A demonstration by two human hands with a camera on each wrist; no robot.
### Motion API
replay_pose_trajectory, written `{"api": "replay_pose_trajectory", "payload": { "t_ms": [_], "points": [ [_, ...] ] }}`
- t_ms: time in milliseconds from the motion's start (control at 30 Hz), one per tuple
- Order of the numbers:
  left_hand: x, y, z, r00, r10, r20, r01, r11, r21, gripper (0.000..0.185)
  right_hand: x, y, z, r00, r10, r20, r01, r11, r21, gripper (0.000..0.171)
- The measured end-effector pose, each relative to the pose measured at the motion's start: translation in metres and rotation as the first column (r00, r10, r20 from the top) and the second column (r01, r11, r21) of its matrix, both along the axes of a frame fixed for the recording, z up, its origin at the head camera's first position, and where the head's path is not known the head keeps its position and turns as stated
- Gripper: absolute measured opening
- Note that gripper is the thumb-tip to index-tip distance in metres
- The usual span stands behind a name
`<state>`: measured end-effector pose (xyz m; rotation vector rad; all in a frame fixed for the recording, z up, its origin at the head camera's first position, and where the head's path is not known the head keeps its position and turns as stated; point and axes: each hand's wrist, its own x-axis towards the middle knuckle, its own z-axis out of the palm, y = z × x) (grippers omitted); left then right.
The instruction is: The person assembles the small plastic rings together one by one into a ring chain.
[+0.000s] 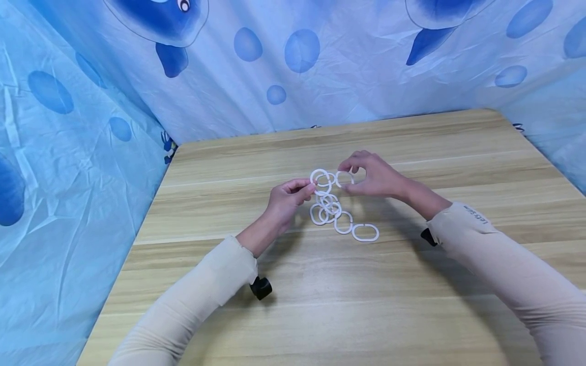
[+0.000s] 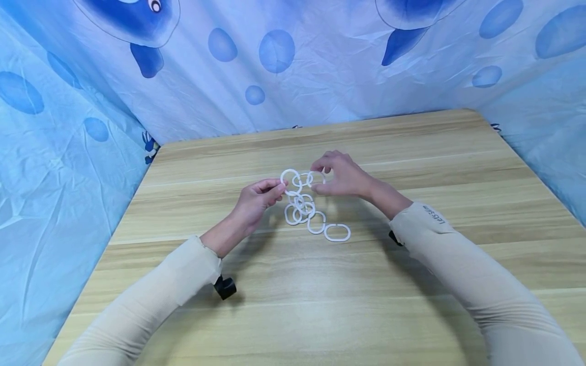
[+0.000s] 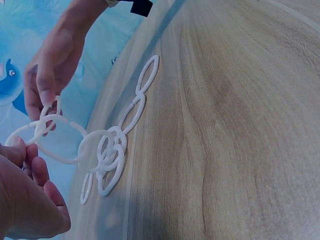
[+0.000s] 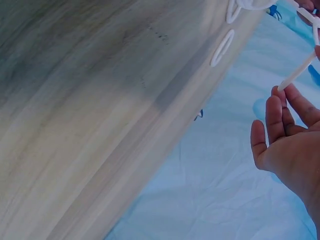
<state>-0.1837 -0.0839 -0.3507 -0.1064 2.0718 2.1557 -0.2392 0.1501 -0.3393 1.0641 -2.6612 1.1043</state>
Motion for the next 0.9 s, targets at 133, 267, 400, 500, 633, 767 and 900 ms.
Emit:
{"api": "replay_pose_trajectory", "payload": {
  "t_ms": [133,267,400,500,633,767,900],
  "points": [
    [0.0006,-0.0002,0.0000,1.000,-0.006,-0.001,0.006,1.000,-0.002,0.023,0.0035,-0.0029,0.0050,0.998,0.019,0.062,-0.018,1.000,-0.022,0.033],
    [0.0006,-0.0003,-0.0003,1.000,-0.013,0.001,0.013,1.000,-0.002,0.021,0.0067,-0.0057,0.0093,0.994,0.036,0.104,-0.033,0.999,-0.031,0.031],
    [-0.0001,-0.0004,-0.0012,1.000,-0.025,0.006,0.025,1.000,-0.007,0.018,0.0094,-0.0071,0.0110,0.988,0.053,0.147,-0.047,0.998,-0.043,0.030],
    [-0.0003,-0.0009,-0.0018,0.999,-0.031,0.013,0.031,0.999,-0.014,0.018,0.0099,-0.0074,0.0108,0.982,0.072,0.172,-0.064,0.997,-0.053,0.029],
    [-0.0004,-0.0015,-0.0028,0.999,-0.036,0.027,0.036,0.999,-0.016,0.020,0.0093,-0.0072,0.0101,0.975,0.102,0.195,-0.091,0.994,-0.065,0.028],
    [-0.0006,-0.0022,-0.0031,0.998,-0.034,0.048,0.035,0.999,-0.019,0.022,0.0088,-0.0071,0.0104,0.969,0.122,0.213,-0.110,0.992,-0.067,0.028],
    [-0.0010,-0.0023,-0.0027,0.998,-0.028,0.060,0.030,0.999,-0.027,0.022,0.0087,-0.0074,0.0110,0.966,0.124,0.226,-0.113,0.992,-0.062,0.029]
  ]
}}
